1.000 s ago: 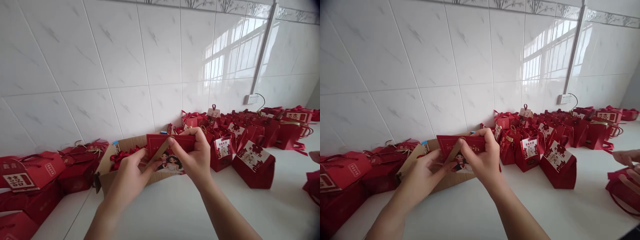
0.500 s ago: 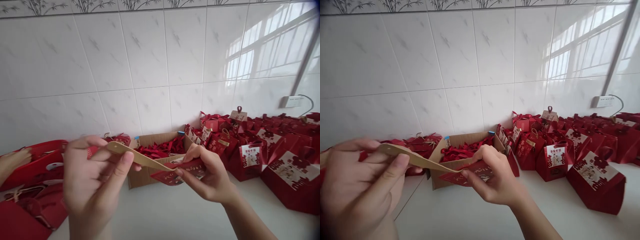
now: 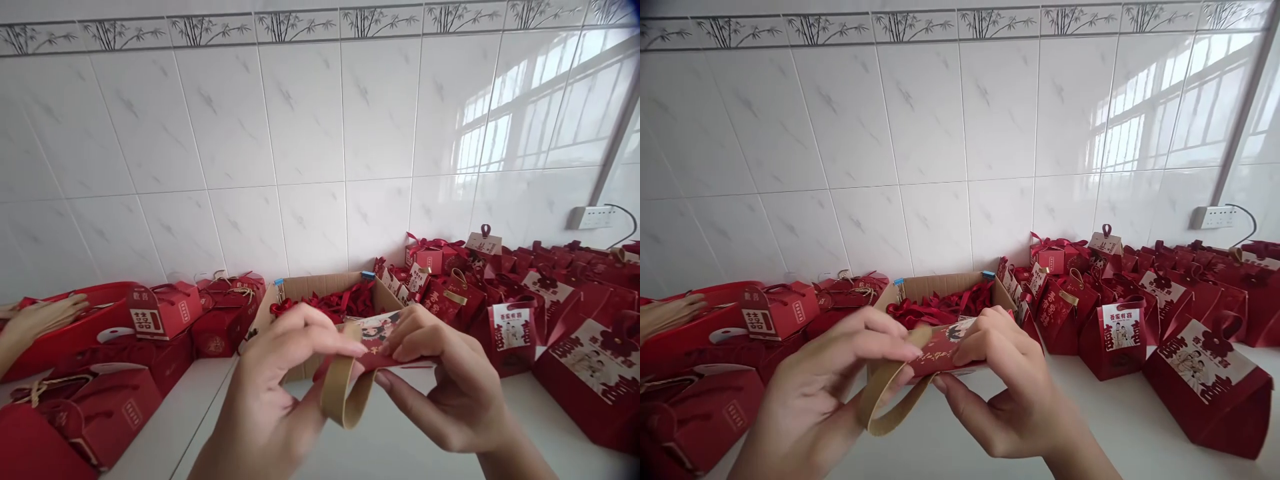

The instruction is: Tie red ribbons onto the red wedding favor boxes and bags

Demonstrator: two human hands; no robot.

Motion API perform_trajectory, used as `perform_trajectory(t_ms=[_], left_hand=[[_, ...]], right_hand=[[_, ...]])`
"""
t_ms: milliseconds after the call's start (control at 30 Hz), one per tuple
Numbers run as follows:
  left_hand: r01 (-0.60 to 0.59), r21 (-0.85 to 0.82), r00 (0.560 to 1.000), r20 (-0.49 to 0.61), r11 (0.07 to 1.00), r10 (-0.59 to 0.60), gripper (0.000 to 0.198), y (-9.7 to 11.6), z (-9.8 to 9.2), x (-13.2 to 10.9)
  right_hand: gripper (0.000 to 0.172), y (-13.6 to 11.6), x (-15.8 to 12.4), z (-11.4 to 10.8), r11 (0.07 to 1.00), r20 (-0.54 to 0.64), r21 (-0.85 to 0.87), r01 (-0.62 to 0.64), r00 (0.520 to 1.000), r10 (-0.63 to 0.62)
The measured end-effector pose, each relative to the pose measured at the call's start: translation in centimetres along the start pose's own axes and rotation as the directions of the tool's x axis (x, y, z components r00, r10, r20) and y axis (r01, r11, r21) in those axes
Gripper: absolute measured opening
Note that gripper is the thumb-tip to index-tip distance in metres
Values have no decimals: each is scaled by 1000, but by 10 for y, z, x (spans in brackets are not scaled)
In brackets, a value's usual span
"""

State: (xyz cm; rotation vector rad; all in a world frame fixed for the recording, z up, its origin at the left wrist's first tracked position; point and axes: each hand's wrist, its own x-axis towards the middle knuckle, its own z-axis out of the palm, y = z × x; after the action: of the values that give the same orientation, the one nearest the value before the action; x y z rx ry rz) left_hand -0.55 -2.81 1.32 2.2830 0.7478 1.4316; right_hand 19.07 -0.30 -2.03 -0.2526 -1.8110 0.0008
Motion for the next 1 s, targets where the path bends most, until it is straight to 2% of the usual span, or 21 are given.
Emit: perform_trajectory(t_ms=[100,267,433,667,767,900,1000], left_hand=[[-20,21,999,-41,1000,21,18,-2,9,5],[23,-155,997,-69,988,-34,13,1,18,11],[70,-209,993,-76,975,-87,10,0,18,9],[47,-209,998,-26,977,-54,18,0,17,10],[-2,-156,1000,23,988,6,23,-3,14,6],[20,-213,997,82,977,-2,37,-9,12,2],[2,-195,997,73,981,13,45,-11,16,4]], right_hand=[[26,0,1,-1,1000,-3,6,2,1000,-2],[25,-2,2,-2,1000,-21,-7,12,1000,-12],[26,-2,0,-3,1000,-25,8,6,1000,-6],[24,-1,3,-4,1000,-42,-27,11,999,-12],[25,0,5,-4,996,-58,-68,63,996,-67],[26,1,5,-3,981,-85,-143,132,986,-145],[24,2,6,-1,966,-142,-191,172,969,-201]])
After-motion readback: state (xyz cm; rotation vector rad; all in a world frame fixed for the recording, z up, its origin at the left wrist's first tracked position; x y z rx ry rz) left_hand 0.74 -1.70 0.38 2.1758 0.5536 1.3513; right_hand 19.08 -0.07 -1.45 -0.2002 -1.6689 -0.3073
